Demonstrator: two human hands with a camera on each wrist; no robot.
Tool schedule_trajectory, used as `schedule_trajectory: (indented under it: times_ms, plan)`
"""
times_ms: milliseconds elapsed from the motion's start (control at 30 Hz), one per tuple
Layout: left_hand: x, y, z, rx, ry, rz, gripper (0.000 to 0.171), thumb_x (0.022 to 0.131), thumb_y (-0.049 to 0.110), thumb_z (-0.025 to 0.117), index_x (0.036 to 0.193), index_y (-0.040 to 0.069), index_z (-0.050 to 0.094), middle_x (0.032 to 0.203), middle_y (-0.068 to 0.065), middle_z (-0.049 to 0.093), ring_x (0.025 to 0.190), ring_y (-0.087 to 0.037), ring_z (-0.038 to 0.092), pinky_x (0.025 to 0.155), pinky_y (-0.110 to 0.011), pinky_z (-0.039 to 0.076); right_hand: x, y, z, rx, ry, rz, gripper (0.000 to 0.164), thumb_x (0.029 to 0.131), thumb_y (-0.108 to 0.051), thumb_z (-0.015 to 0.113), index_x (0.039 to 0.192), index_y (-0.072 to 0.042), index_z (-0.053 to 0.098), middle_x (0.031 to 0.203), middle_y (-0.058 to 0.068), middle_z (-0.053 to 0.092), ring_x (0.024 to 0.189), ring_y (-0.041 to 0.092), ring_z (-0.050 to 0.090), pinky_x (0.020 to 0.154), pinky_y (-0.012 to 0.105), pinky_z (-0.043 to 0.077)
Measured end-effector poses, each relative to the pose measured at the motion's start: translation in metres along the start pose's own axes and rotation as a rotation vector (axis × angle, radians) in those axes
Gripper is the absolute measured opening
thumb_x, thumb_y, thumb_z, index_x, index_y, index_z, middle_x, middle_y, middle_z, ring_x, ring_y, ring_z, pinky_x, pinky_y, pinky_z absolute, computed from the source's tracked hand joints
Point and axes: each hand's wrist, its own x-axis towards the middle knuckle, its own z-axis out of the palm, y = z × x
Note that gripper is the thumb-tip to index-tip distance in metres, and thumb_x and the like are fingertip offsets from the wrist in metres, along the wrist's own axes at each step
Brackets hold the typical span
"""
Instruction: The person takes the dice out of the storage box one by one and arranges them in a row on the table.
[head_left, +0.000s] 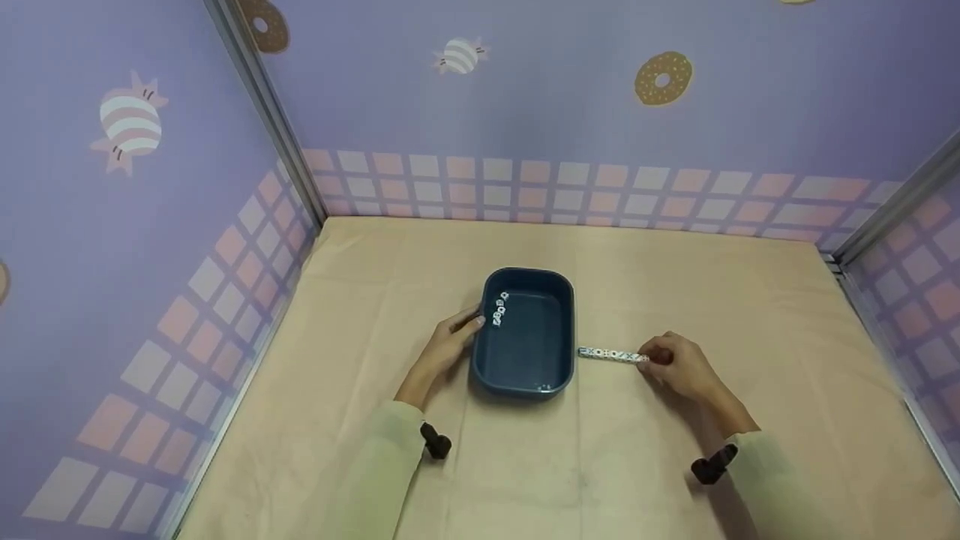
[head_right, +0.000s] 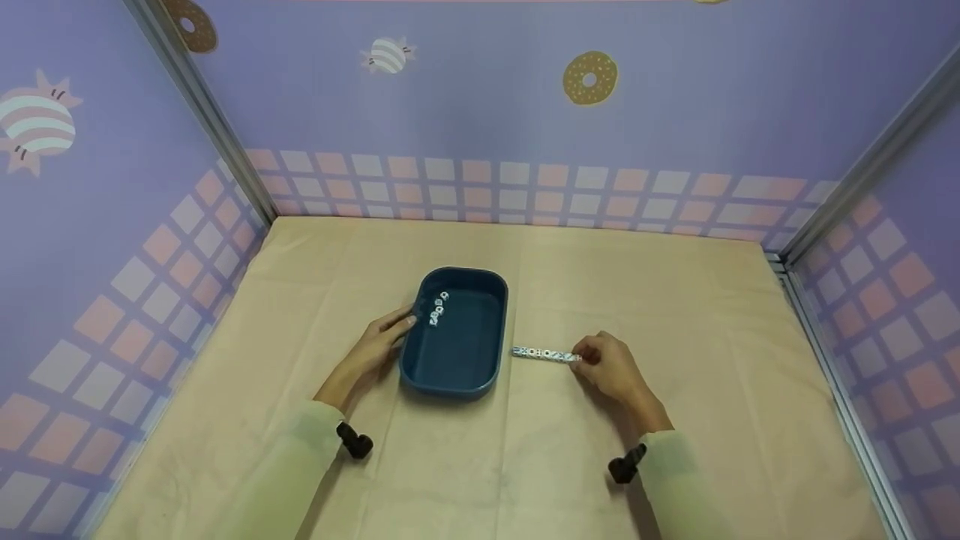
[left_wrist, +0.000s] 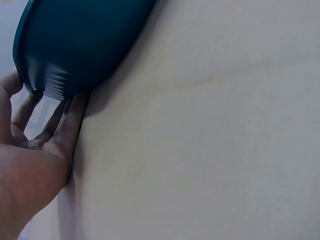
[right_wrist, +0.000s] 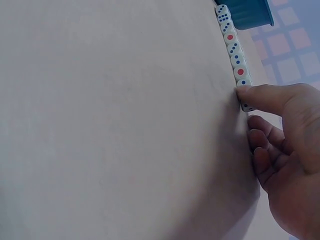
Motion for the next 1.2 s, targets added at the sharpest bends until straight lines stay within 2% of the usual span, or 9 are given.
schedule_trajectory:
  times_ms: [300,400,467,567,700,867,1067,1200]
  plan:
    - [0.0,0.004,0.001,0.039,0.01,-0.004,0.051,0.109,0.034,0.062,0.156,0.016,0.055,0.163,-0.006,0.048,0.156,-0.03,0.035,0.128,-0.047,0.028,0.003,-0.009,-0.009,-0.023,-0.013,-0.002,0.021,0.093,-0.01,0.083,0.112,-0.004,0.076,0.097,0.01,0.063,0.083,0.023,0.053,0.066,0.027,0.046]
    - [0.001,0.004,-0.001,0.051,0.009,-0.012,0.053,0.109,0.036,0.062,0.157,0.015,0.054,0.163,-0.007,0.048,0.155,-0.032,0.036,0.127,-0.048,0.028,0.011,-0.025,-0.012,-0.001,0.031,-0.019,0.025,0.094,-0.011,0.082,0.116,-0.001,0.074,0.099,0.011,0.065,0.086,0.024,0.057,0.07,0.028,0.049]
    - [0.002,0.003,-0.003,0.046,0.015,-0.018,0.054,0.108,0.036,0.062,0.157,0.014,0.054,0.163,-0.009,0.048,0.154,-0.033,0.037,0.126,-0.048,0.03,0.022,-0.042,-0.008,0.034,0.071,-0.067,0.026,0.096,-0.012,0.081,0.117,0.001,0.074,0.101,0.012,0.068,0.088,0.024,0.061,0.073,0.028,0.052]
    - [0.001,0.003,-0.007,0.024,0.027,-0.027,0.055,0.108,0.036,0.064,0.157,0.013,0.053,0.163,-0.012,0.048,0.153,-0.034,0.039,0.125,-0.048,0.032,0.044,-0.074,0.011,0.097,0.117,-0.163,0.026,0.096,-0.012,0.081,0.117,0.001,0.074,0.104,0.011,0.072,0.092,0.024,0.066,0.08,0.036,0.058]
    - [-0.002,0.002,-0.008,0.018,0.036,-0.04,0.055,0.107,0.037,0.065,0.156,0.012,0.055,0.162,-0.012,0.049,0.151,-0.033,0.043,0.124,-0.048,0.035,0.07,-0.123,0.048,0.163,0.141,-0.274,0.023,0.094,-0.01,0.082,0.113,0.001,0.074,0.104,0.01,0.073,0.091,0.024,0.069,0.08,0.047,0.061]
    - [-0.001,0.002,-0.005,0.012,0.028,-0.026,0.054,0.108,0.034,0.064,0.156,0.01,0.054,0.161,-0.013,0.05,0.148,-0.032,0.047,0.121,-0.047,0.039,0.095,-0.168,0.09,0.176,0.147,-0.312,0.024,0.093,-0.009,0.082,0.113,0.002,0.074,0.103,0.01,0.072,0.09,0.023,0.07,0.081,0.045,0.062]
    - [-0.001,0.002,-0.002,0.016,-0.007,-0.011,0.055,0.109,0.035,0.061,0.158,0.012,0.052,0.162,-0.011,0.049,0.147,-0.03,0.048,0.118,-0.045,0.044,0.114,-0.184,0.124,0.19,0.15,-0.227,0.024,0.092,-0.003,0.081,0.113,0.006,0.073,0.103,0.014,0.071,0.092,0.023,0.07,0.084,0.039,0.061]
    - [-0.004,0.001,-0.001,0.016,-0.003,-0.016,0.054,0.11,0.033,0.06,0.158,0.011,0.051,0.161,-0.012,0.05,0.146,-0.03,0.049,0.117,-0.045,0.044,0.118,-0.181,0.141,0.12,0.144,-0.19,0.023,0.092,-0.004,0.081,0.112,0.005,0.074,0.103,0.012,0.069,0.093,0.023,0.07,0.085,0.037,0.061]
